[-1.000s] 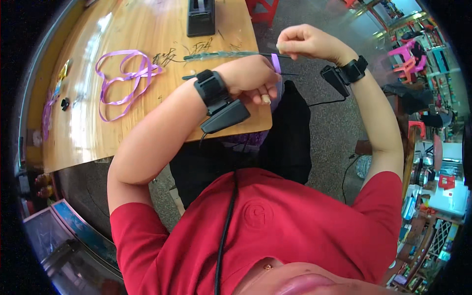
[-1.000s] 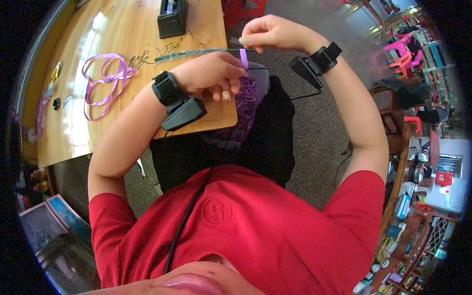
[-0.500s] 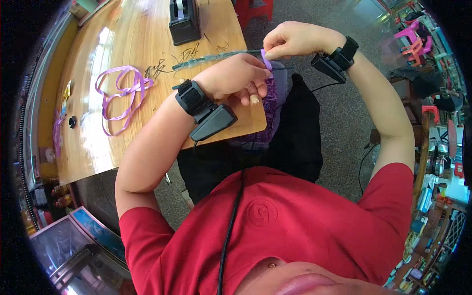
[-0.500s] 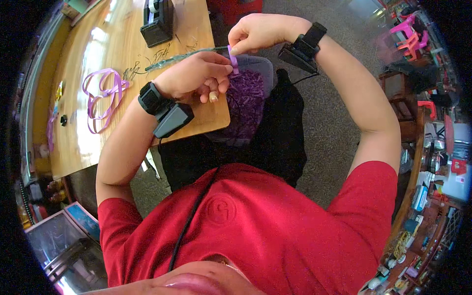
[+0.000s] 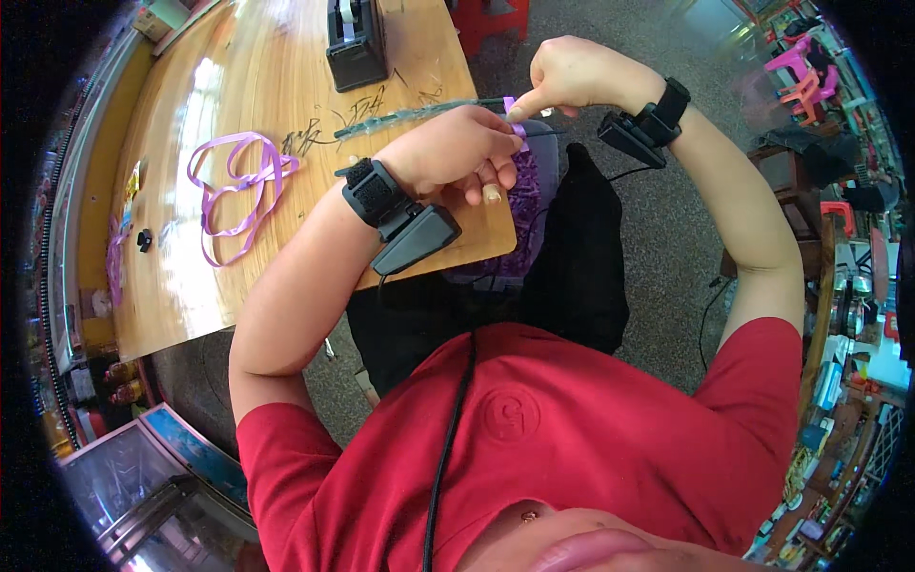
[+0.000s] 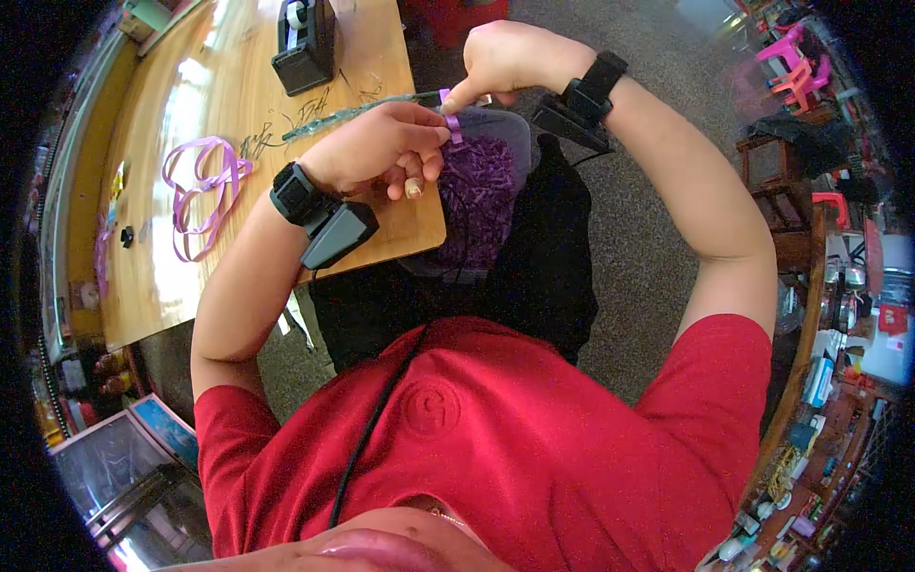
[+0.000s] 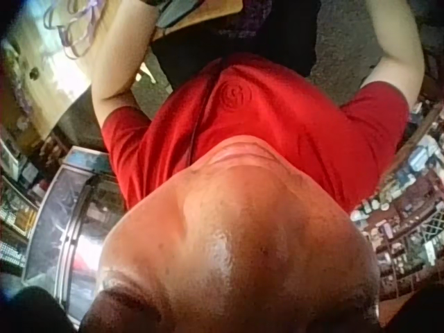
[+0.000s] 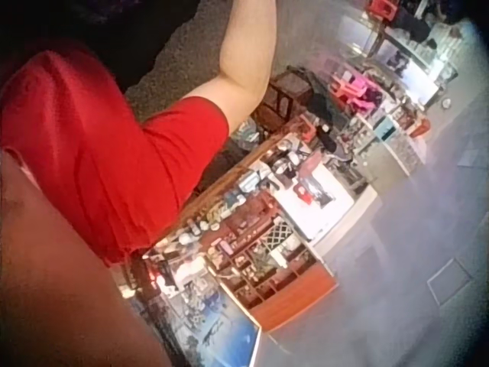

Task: Manually attaching plastic connectors to purple straps at a workbench.

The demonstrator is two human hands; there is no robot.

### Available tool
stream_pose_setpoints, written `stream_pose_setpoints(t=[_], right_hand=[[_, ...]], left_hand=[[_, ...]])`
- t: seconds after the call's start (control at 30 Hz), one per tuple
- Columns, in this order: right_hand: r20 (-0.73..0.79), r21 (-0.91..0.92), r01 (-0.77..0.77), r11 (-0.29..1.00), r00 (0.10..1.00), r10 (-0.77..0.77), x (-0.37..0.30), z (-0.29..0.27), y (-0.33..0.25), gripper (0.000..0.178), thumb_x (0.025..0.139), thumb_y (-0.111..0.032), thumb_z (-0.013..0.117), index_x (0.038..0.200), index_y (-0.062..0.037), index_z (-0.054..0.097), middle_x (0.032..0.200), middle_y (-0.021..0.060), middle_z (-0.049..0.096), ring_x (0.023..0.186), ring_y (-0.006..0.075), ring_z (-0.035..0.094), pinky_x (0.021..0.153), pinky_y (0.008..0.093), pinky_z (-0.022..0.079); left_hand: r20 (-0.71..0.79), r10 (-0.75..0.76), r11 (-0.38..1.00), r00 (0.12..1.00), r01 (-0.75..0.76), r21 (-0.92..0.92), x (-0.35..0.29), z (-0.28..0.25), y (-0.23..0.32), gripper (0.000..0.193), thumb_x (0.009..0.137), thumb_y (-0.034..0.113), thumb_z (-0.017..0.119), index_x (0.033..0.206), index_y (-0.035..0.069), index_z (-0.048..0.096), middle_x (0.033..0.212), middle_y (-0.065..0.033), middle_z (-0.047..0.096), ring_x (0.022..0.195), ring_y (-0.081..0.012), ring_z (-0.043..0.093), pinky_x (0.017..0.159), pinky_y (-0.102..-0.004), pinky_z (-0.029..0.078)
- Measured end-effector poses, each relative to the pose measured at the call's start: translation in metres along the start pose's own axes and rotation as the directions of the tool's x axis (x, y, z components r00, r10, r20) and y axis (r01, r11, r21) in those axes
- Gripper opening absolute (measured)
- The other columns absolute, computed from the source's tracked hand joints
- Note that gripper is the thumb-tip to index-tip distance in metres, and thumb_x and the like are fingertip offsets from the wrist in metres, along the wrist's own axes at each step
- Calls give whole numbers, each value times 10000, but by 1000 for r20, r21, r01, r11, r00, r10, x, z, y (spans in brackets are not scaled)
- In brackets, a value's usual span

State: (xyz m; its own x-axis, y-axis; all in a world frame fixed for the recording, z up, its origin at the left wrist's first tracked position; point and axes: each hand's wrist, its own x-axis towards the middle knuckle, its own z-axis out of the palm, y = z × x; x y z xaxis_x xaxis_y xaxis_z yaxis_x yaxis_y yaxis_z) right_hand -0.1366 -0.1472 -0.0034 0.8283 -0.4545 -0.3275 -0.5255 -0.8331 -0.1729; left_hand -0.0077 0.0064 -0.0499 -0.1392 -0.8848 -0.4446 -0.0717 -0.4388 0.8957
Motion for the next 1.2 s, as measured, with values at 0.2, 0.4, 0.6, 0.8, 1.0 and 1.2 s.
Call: stream_pose_setpoints(t=[0.2,0.4,0.6,0.8,1.0,1.2], right_hand=[[-286,18,444,896,861,-421,-1,15,20,204,786,-270,734,784,-68,709,711,42,523,661,173,555,617,314,454],[-228,-58,624,779,752,-619,1,18,19,143,825,-205,668,909,-114,741,795,59,551,740,241,583,674,357,474],[-37,-194,452,871,883,-467,3,12,-4,198,829,-216,601,931,-124,744,843,89,597,809,268,612,717,381,497],[-164,171,512,841,857,-489,13,28,28,240,900,-272,590,987,-98,730,833,64,626,792,210,616,691,354,490],[-266,846,215,487,963,36,-21,66,77,292,945,-267,577,1135,-60,658,841,-39,612,637,34,507,569,171,399],[-5,975,-17,-221,995,-99,-17,127,52,476,970,-460,491,1195,-58,612,1138,65,624,951,138,587,819,290,463]], left_hand=[[-15,-1,1000,1000,1,28,-2,2,3,202,971,227,552,1035,43,606,745,-34,658,509,-105,589,408,-233,417],[-15,4,1000,1000,-4,15,-3,2,3,195,969,214,555,1004,30,612,746,-39,660,511,-108,591,414,-239,424],[-7,-18,1000,1000,18,18,-2,3,6,193,973,190,549,1038,14,595,729,-54,650,519,-111,592,410,-233,430],[-5,-5,1000,1000,6,9,-5,4,7,235,979,186,542,1124,3,569,716,-55,642,522,-105,581,404,-223,423],[-9,9,1000,1000,-9,16,-4,4,7,256,979,190,542,1132,-13,564,709,-54,638,519,-105,580,402,-223,417],[-9,-4,1000,1000,4,-7,-5,2,7,216,970,185,544,1060,-6,588,720,-53,642,515,-109,589,405,-220,427]])
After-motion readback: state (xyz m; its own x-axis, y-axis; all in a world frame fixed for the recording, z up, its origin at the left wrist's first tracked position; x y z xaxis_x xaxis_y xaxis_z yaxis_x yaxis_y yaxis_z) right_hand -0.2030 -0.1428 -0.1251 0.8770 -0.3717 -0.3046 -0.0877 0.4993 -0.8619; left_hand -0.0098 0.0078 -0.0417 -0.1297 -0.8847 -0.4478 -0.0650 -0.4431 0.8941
